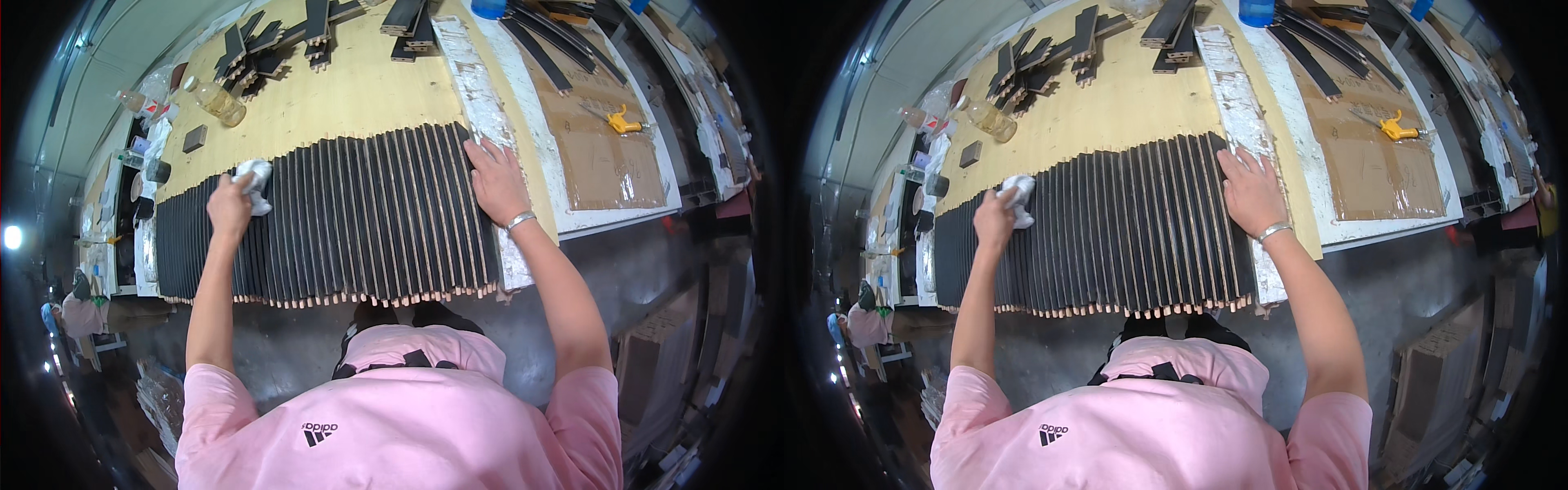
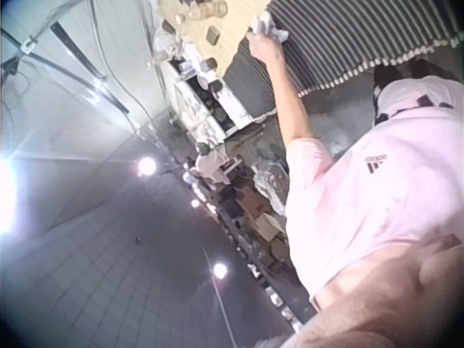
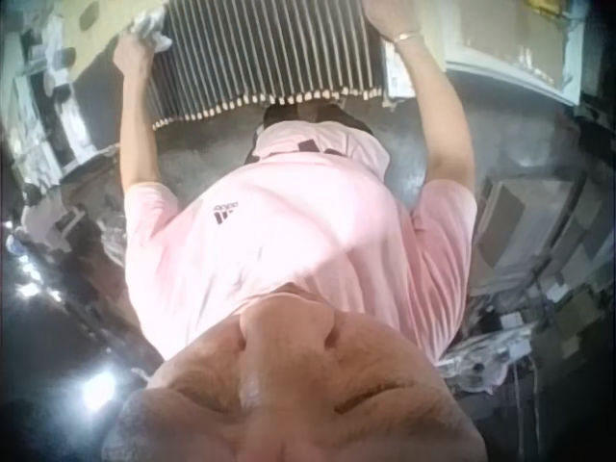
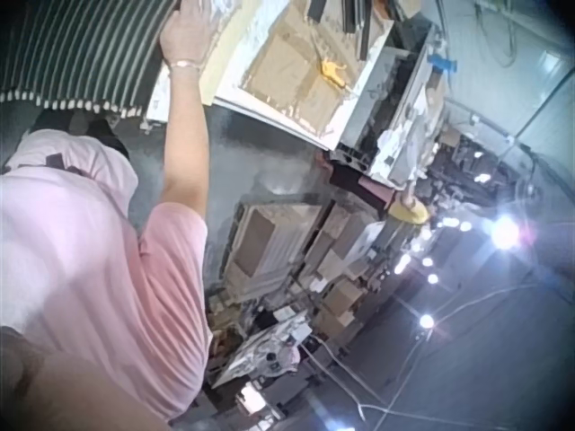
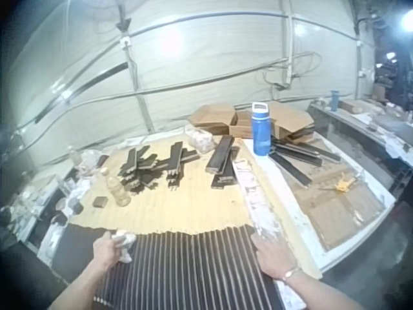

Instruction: The person wipes a row of wooden slats on a table with a cloth, rubs a foam block across them, wipes them again with the cloth, and straightens the slats by hand.

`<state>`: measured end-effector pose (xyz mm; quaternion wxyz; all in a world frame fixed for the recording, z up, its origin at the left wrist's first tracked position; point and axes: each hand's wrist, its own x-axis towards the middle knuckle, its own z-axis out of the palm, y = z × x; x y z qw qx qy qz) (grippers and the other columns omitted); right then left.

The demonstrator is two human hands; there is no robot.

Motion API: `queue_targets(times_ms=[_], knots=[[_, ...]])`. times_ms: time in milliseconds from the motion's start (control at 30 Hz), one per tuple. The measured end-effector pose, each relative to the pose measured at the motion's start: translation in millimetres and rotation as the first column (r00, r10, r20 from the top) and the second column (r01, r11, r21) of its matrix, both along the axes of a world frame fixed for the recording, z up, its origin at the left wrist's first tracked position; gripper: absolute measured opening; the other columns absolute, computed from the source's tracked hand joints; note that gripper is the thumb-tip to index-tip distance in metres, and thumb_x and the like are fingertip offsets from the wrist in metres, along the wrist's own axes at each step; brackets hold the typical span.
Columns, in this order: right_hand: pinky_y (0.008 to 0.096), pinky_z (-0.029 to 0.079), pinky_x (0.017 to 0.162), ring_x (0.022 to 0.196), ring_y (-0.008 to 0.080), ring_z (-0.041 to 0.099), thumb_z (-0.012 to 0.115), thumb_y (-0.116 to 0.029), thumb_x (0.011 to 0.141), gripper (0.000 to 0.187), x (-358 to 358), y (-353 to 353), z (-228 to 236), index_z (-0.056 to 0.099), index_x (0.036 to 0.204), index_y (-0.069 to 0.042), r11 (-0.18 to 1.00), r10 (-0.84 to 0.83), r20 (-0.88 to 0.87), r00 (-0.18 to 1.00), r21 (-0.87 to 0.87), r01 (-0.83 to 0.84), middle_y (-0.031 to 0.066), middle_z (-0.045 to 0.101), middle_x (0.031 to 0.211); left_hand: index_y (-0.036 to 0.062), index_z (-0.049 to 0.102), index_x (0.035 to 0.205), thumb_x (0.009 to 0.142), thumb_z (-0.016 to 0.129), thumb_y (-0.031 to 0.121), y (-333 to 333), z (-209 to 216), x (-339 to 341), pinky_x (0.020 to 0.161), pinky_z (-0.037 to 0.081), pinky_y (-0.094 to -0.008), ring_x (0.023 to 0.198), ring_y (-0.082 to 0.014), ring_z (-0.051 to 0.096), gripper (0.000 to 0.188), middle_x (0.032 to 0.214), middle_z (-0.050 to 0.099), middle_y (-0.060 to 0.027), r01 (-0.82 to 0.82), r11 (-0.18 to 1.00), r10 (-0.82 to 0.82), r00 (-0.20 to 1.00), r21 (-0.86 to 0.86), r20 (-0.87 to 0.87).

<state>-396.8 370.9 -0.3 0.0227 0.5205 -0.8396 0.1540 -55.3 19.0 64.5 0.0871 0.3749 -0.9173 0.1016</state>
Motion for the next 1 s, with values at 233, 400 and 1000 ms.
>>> queue_targets(times_ms=[233, 400, 1000], knots=[[0.0494, 0.025, 0.119, 0.142, 0.0250, 0.038, 0.046, -0.017, 0.097, 0.052, -1.6, 3.9, -6.7, 0.042, 0.148, -0.008, 0.999, -0.030, 0.004, 1.000, 0.020, 0.030, 0.0069, 0.049, 0.149, 0.0286, 0.071, 0.116, 0.075, 0.072, 0.013, 172.9, 8.9, -55.2, 0.067, 0.056, -0.0381, 0.082, -0.0239, 0.065, 0.043, 0.091, 0.064, -0.0046, 0.786, 0.577, -0.761, 0.616, 0.221, -0.203], [0.0498, 0.025, 0.119, 0.142, 0.0254, 0.037, 0.046, -0.018, 0.097, 0.052, -2.4, 8.3, -9.6, 0.042, 0.148, -0.008, 1.000, -0.019, -0.012, 1.000, 0.000, 0.019, 0.0072, 0.049, 0.149, 0.0221, 0.072, 0.115, 0.081, 0.067, 0.009, 79.3, -0.8, -15.1, 0.074, 0.055, -0.0364, 0.084, -0.0257, 0.067, 0.037, 0.095, 0.065, -0.0088, 0.132, 0.979, -0.137, 0.990, 0.153, 0.021], [0.0413, 0.042, 0.106, 0.120, 0.0301, 0.055, 0.071, -0.017, 0.080, 0.034, -42.7, -124.6, 15.7, 0.073, 0.112, -0.006, 0.958, 0.216, 0.179, 0.960, -0.228, -0.173, 0.0142, 0.068, 0.120, 0.0181, 0.066, 0.116, 0.078, 0.065, 0.008, 78.3, -50.3, 10.9, 0.070, 0.053, -0.0470, 0.081, -0.0359, 0.064, 0.040, 0.098, 0.057, -0.0128, 0.078, 0.989, -0.027, 0.929, 0.124, -0.370]])
